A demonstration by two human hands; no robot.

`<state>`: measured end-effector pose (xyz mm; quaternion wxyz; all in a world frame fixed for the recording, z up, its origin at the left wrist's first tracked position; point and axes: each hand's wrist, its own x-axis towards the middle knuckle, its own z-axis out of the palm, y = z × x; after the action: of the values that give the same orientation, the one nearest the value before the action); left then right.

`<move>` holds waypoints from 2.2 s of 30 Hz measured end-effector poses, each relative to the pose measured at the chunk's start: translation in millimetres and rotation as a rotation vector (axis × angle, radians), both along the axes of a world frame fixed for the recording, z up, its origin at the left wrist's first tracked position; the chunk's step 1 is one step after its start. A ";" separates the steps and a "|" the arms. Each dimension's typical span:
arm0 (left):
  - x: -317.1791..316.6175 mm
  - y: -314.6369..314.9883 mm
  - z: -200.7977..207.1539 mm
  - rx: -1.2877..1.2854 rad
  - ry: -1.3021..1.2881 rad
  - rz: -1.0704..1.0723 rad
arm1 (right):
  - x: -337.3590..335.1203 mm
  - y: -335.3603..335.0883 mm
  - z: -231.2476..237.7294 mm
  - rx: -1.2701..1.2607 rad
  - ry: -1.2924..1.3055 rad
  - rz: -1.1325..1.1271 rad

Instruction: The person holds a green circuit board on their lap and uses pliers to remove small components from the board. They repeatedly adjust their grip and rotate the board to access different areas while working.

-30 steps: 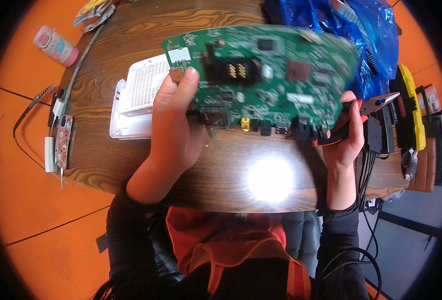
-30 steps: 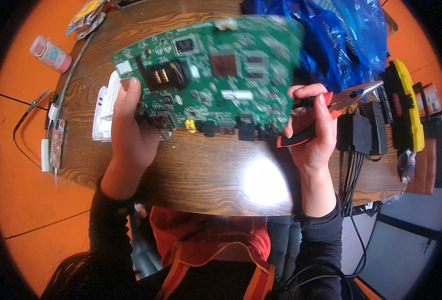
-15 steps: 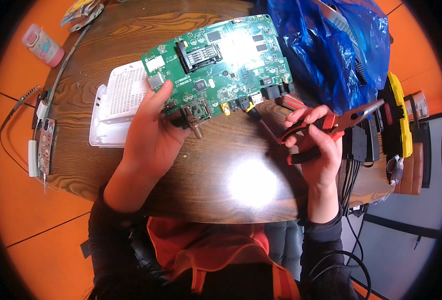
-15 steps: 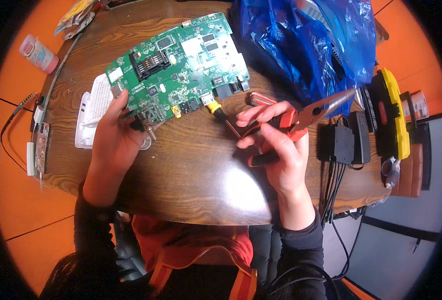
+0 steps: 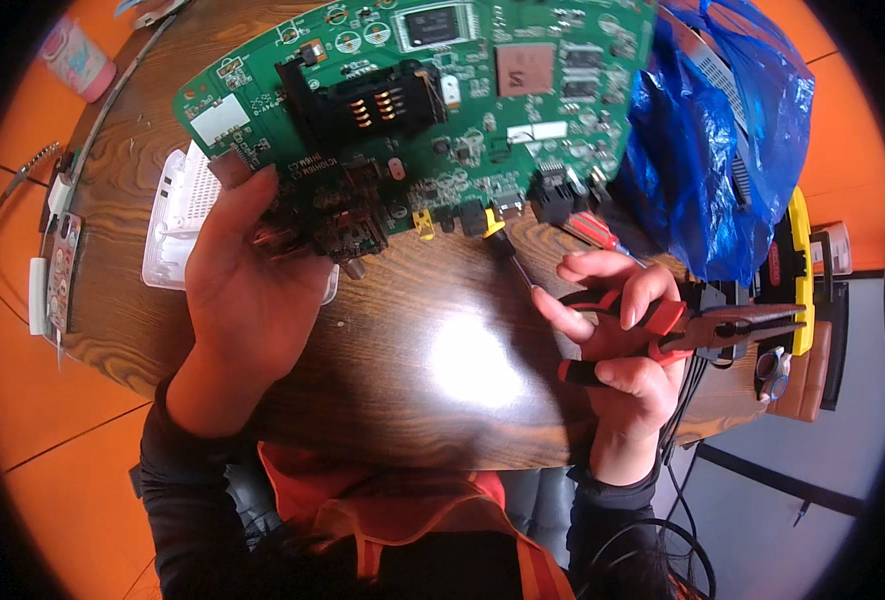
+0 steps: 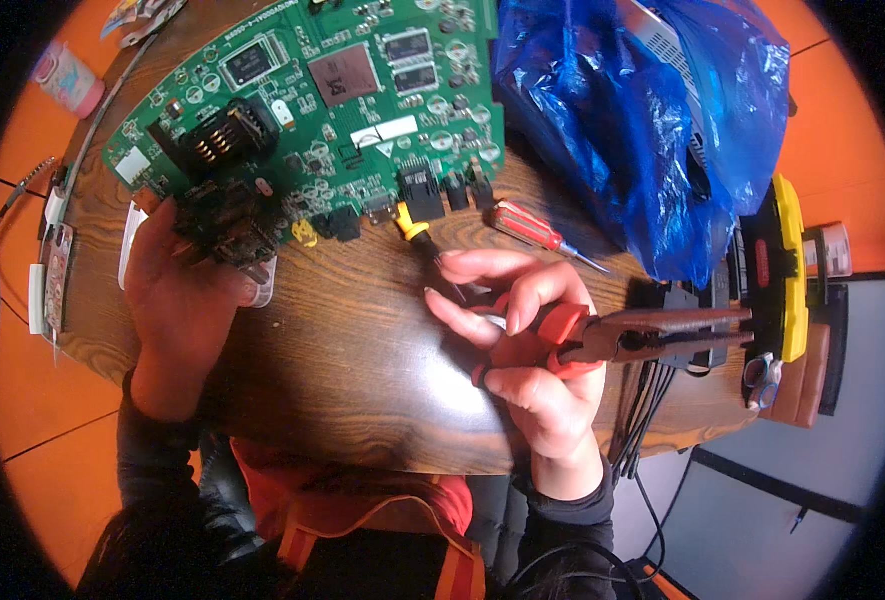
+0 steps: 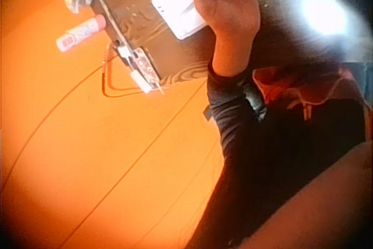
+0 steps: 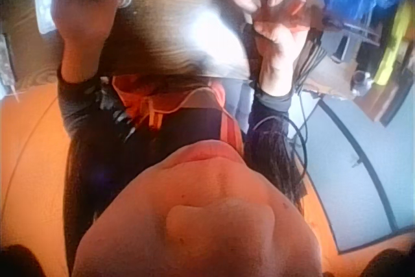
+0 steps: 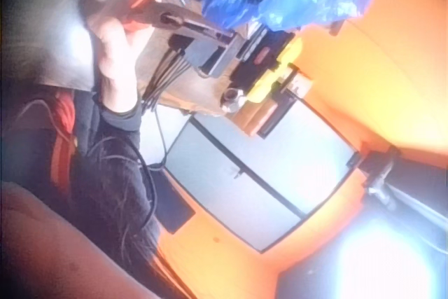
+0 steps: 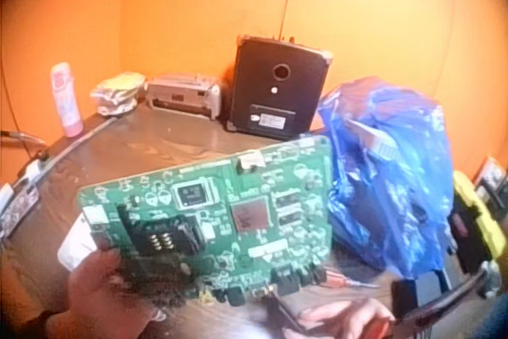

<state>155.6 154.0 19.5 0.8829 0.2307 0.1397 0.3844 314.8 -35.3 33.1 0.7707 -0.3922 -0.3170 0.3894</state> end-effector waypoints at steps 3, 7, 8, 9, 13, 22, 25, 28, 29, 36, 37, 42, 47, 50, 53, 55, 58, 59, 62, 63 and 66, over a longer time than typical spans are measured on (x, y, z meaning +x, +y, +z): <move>-0.2 0.3 1.1 -0.066 0.057 0.006 | -4.4 0.0 2.2 -0.027 0.047 -0.004; -2.6 2.7 -0.2 -0.024 0.070 -0.031 | -7.0 0.5 4.2 -0.055 0.019 -0.010; -3.9 4.7 -0.3 -0.019 0.014 -0.098 | -7.3 0.5 4.4 -0.060 0.022 -0.015; -4.8 5.6 -0.9 -0.015 -0.010 -0.128 | -7.6 0.6 4.4 -0.064 0.025 -0.020; -7.0 7.4 -2.7 -0.001 -0.023 -0.152 | -7.5 0.5 4.0 -0.064 0.035 -0.027; -3.1 6.7 2.0 0.009 0.009 -0.169 | -6.5 0.3 3.7 -0.060 0.016 -0.015; -1.1 4.8 4.1 -0.052 0.018 -0.155 | -6.8 0.4 4.1 -0.064 0.008 -0.017; 0.0 5.4 4.4 -0.091 0.050 -0.165 | -7.1 0.9 5.1 -0.067 0.015 -0.014; 0.1 6.2 3.9 -0.101 0.066 -0.168 | -7.3 1.2 5.5 -0.073 0.005 -0.016; -3.4 13.0 -5.1 -0.114 0.078 -0.233 | -12.1 4.1 5.8 -0.128 -0.037 -0.114; -4.0 15.0 -6.2 -0.121 0.053 -0.259 | -12.1 4.1 5.6 -0.128 -0.040 -0.110; -6.9 16.2 -8.9 -0.103 0.104 -0.219 | -8.5 2.6 4.9 -0.090 -0.007 -0.040; -5.7 14.4 -7.5 -0.112 0.092 -0.231 | -6.1 1.0 4.3 -0.073 -0.001 0.001; -4.8 14.5 -6.6 -0.113 0.088 -0.237 | -6.3 0.8 4.3 -0.074 0.005 0.002; -4.8 13.9 -6.4 -0.118 0.082 -0.244 | -6.8 1.0 4.2 -0.071 0.009 0.002; -5.0 13.6 -6.3 -0.121 0.079 -0.248 | -7.0 1.1 4.1 -0.070 0.006 0.003; -5.1 13.3 -5.5 -0.122 0.075 -0.252 | -7.1 1.3 4.0 -0.070 0.018 0.002; -5.0 13.3 -5.2 -0.124 0.075 -0.251 | -7.1 1.3 4.2 -0.070 0.008 0.002; -4.0 13.1 -5.0 -0.134 0.070 -0.254 | -7.1 1.9 4.4 -0.071 0.005 0.006; -3.9 13.1 -5.2 -0.138 0.068 -0.257 | -7.3 2.4 4.1 -0.068 0.004 0.011; -4.0 13.0 -6.6 -0.150 0.059 -0.267 | -9.7 2.7 3.7 -0.116 -0.026 -0.064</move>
<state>151.7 166.9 12.9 0.9364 0.1918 0.1619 0.2453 305.2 -32.6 36.8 0.7545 -0.4513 -0.2910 0.3774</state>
